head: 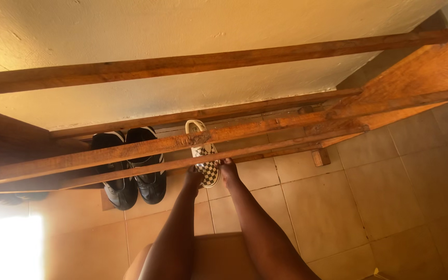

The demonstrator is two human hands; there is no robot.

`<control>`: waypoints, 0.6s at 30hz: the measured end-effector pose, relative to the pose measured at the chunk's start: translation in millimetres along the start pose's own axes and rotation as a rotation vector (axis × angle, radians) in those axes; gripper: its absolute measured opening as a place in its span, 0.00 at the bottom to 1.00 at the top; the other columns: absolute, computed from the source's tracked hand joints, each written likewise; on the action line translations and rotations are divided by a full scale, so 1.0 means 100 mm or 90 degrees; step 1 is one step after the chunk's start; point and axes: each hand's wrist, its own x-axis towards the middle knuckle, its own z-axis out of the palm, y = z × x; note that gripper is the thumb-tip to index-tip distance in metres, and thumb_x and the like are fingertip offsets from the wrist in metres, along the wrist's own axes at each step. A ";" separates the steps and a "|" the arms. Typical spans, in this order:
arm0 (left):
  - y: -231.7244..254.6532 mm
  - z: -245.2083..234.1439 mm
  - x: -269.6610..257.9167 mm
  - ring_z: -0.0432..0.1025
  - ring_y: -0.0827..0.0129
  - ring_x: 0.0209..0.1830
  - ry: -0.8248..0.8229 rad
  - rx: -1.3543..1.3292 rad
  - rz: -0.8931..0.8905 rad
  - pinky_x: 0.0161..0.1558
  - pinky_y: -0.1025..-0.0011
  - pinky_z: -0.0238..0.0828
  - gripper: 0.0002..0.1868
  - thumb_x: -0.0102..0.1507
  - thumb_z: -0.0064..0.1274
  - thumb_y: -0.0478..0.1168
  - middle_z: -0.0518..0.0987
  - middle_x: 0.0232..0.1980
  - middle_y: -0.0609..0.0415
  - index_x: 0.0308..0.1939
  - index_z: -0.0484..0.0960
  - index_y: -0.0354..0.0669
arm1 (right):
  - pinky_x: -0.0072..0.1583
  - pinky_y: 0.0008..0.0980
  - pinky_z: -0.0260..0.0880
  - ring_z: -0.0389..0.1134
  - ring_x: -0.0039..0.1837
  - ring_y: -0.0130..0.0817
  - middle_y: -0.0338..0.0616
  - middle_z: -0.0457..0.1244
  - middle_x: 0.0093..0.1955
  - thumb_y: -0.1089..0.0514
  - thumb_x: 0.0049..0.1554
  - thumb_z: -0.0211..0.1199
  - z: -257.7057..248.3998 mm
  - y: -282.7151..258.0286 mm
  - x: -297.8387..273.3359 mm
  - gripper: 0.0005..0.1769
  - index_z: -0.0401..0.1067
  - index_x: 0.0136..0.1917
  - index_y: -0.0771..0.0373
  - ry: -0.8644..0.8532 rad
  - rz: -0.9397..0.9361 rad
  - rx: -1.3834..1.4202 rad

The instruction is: The person picks up various shoes from the floor and places them onto a wooden shoe rack. They handle multiple pairs including sneakers, loafers, and sandals, arranging them one by one on the shelves.

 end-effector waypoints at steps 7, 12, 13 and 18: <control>-0.26 -0.09 0.10 0.76 0.63 0.47 0.075 -0.035 0.132 0.43 0.68 0.73 0.38 0.54 0.49 0.24 0.82 0.56 0.46 0.71 0.70 0.41 | 0.57 0.32 0.68 0.69 0.55 0.32 0.44 0.70 0.55 0.67 0.57 0.65 0.06 0.30 -0.02 0.12 0.75 0.56 0.65 0.059 -0.040 -0.161; -0.24 -0.03 0.07 0.77 0.64 0.50 0.137 0.012 0.204 0.49 0.67 0.74 0.39 0.52 0.53 0.28 0.81 0.55 0.50 0.70 0.72 0.44 | 0.55 0.30 0.67 0.70 0.53 0.31 0.42 0.71 0.52 0.64 0.58 0.60 0.16 0.35 -0.02 0.14 0.77 0.57 0.67 0.036 -0.075 -0.133; -0.21 -0.03 0.06 0.77 0.63 0.52 0.141 0.027 0.206 0.51 0.66 0.74 0.39 0.52 0.52 0.30 0.81 0.56 0.50 0.70 0.72 0.45 | 0.55 0.30 0.67 0.70 0.53 0.31 0.41 0.71 0.52 0.64 0.58 0.59 0.18 0.35 -0.02 0.15 0.76 0.58 0.66 0.030 -0.081 -0.126; -0.18 0.06 -0.12 0.61 0.50 0.70 0.221 0.214 0.208 0.66 0.59 0.66 0.41 0.53 0.55 0.33 0.62 0.71 0.43 0.73 0.68 0.48 | 0.55 0.33 0.67 0.68 0.52 0.36 0.44 0.66 0.53 0.64 0.58 0.61 0.16 0.43 -0.06 0.20 0.71 0.64 0.66 0.073 -0.096 -0.266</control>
